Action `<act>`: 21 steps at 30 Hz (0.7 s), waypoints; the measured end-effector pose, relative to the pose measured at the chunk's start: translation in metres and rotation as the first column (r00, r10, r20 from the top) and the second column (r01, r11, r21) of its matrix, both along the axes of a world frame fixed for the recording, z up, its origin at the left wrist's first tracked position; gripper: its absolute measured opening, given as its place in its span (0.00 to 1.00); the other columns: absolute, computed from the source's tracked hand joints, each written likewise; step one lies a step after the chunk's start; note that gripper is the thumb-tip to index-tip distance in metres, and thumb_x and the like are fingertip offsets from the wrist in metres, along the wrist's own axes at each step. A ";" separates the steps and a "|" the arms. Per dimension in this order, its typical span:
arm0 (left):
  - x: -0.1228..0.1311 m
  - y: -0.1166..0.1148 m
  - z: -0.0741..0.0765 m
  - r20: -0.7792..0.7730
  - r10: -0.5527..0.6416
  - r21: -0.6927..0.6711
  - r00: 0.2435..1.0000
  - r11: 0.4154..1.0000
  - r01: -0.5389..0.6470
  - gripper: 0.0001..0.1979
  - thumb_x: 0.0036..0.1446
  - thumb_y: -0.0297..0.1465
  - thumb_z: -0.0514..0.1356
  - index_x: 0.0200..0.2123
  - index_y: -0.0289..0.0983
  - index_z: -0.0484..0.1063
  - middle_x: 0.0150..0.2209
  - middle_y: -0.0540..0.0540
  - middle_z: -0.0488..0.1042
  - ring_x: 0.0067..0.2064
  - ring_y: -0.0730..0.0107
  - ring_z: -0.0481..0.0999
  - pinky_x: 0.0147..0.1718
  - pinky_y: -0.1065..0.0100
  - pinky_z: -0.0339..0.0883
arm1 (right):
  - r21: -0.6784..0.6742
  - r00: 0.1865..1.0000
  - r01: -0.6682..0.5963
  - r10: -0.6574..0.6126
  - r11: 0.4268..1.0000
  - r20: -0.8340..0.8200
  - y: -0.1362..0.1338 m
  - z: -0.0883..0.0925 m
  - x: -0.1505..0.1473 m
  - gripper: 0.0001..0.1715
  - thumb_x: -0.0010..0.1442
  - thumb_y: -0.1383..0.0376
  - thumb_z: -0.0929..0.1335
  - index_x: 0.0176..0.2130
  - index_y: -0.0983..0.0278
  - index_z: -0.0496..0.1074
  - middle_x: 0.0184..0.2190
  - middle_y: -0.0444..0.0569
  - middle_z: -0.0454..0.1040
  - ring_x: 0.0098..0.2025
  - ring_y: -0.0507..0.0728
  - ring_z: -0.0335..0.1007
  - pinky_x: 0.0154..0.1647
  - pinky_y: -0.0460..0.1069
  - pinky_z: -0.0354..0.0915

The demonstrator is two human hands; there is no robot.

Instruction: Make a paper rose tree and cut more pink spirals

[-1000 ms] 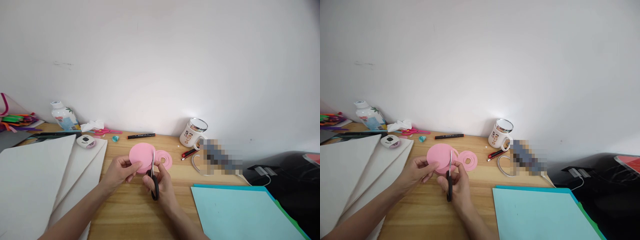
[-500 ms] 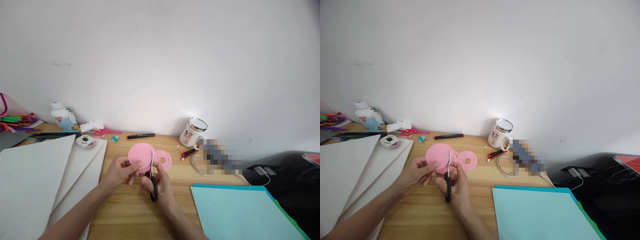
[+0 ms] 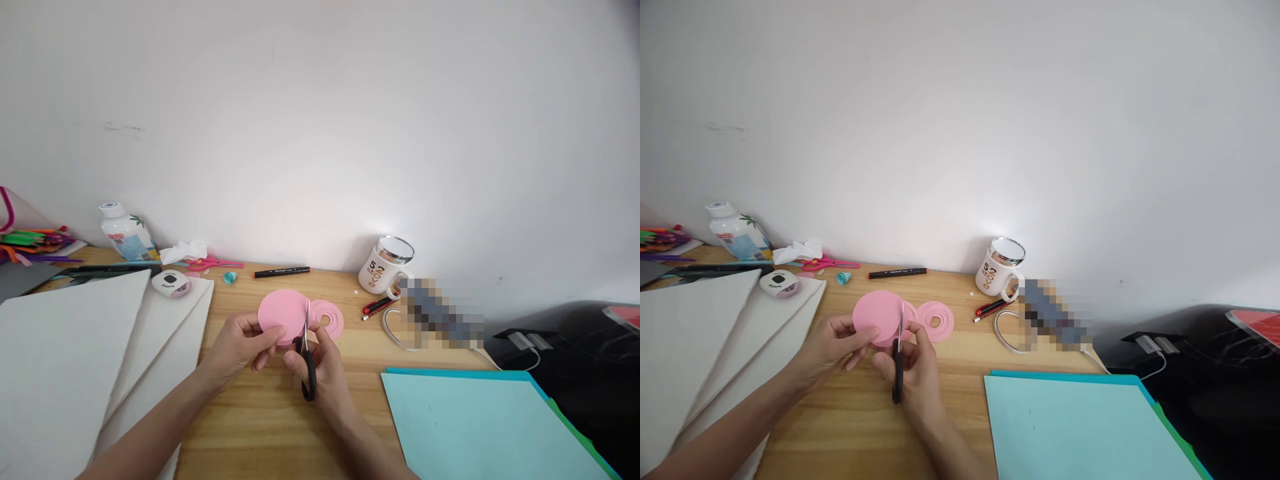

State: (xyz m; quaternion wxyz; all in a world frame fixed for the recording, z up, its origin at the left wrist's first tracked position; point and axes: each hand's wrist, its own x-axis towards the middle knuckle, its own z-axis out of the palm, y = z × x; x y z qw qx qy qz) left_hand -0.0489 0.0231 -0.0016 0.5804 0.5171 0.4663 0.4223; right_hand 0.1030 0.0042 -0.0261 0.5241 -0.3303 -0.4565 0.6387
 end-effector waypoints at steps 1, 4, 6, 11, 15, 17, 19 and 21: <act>0.000 0.000 0.000 -0.003 0.000 0.002 1.000 1.000 0.000 0.17 0.47 0.41 0.64 0.21 0.33 0.68 0.14 0.54 0.66 0.13 0.83 0.59 0.12 0.78 0.50 | -0.005 1.000 -0.001 0.001 1.000 0.002 0.000 0.000 0.000 0.31 0.43 0.53 0.76 0.40 0.62 0.60 0.17 0.34 0.61 0.17 0.44 0.44 0.18 0.40 0.47; -0.001 0.000 -0.001 -0.008 -0.002 0.006 1.000 1.000 0.002 0.17 0.48 0.41 0.64 0.21 0.33 0.68 0.13 0.54 0.65 0.13 0.83 0.59 0.12 0.78 0.50 | -0.014 1.000 0.002 -0.001 1.000 0.016 0.000 0.001 0.000 0.32 0.43 0.52 0.75 0.40 0.61 0.60 0.17 0.34 0.60 0.17 0.45 0.47 0.16 0.40 0.47; -0.002 0.000 -0.001 -0.007 -0.001 0.010 1.000 1.000 0.001 0.17 0.48 0.41 0.64 0.21 0.33 0.67 0.13 0.55 0.65 0.13 0.82 0.59 0.12 0.78 0.50 | -0.014 0.999 0.007 -0.006 1.000 0.036 0.000 0.001 0.000 0.32 0.43 0.51 0.75 0.40 0.62 0.59 0.17 0.34 0.61 0.18 0.45 0.49 0.17 0.40 0.48; -0.001 0.000 0.002 0.010 0.008 0.015 1.000 1.000 -0.008 0.17 0.47 0.40 0.64 0.19 0.34 0.66 0.12 0.55 0.63 0.13 0.82 0.58 0.12 0.78 0.50 | -0.026 0.997 0.008 -0.006 1.000 0.077 -0.001 0.001 0.001 0.33 0.43 0.51 0.75 0.40 0.62 0.59 0.16 0.34 0.62 0.16 0.45 0.52 0.16 0.40 0.51; 0.001 0.000 0.004 0.023 0.019 0.013 1.000 1.000 -0.019 0.17 0.45 0.38 0.66 0.17 0.34 0.65 0.13 0.56 0.63 0.13 0.83 0.58 0.12 0.78 0.50 | -0.042 0.995 0.012 -0.007 0.999 0.102 -0.001 -0.001 0.002 0.33 0.43 0.50 0.75 0.40 0.62 0.59 0.16 0.35 0.65 0.16 0.46 0.55 0.16 0.40 0.54; 0.001 -0.001 0.006 0.030 0.030 0.008 0.999 1.000 -0.030 0.17 0.45 0.38 0.66 0.17 0.34 0.65 0.13 0.55 0.63 0.13 0.83 0.59 0.12 0.78 0.50 | -0.053 0.994 0.017 -0.011 0.998 0.108 -0.001 -0.001 0.002 0.34 0.42 0.50 0.75 0.40 0.62 0.58 0.17 0.35 0.66 0.16 0.46 0.56 0.16 0.40 0.54; 0.002 -0.001 0.007 0.054 0.041 0.002 0.998 0.999 -0.041 0.18 0.46 0.39 0.65 0.17 0.34 0.64 0.14 0.55 0.64 0.13 0.83 0.59 0.12 0.78 0.50 | -0.061 0.993 0.020 -0.013 0.998 0.118 -0.001 -0.001 0.002 0.34 0.42 0.51 0.75 0.40 0.62 0.58 0.17 0.35 0.66 0.16 0.46 0.55 0.16 0.40 0.54; 0.003 -0.001 0.008 0.087 0.044 -0.007 0.995 0.999 -0.044 0.18 0.47 0.41 0.64 0.19 0.34 0.65 0.15 0.54 0.66 0.12 0.83 0.59 0.11 0.78 0.50 | -0.062 0.991 0.020 -0.011 0.998 0.134 -0.001 0.000 0.001 0.34 0.42 0.51 0.75 0.41 0.62 0.59 0.16 0.35 0.66 0.15 0.46 0.55 0.16 0.41 0.55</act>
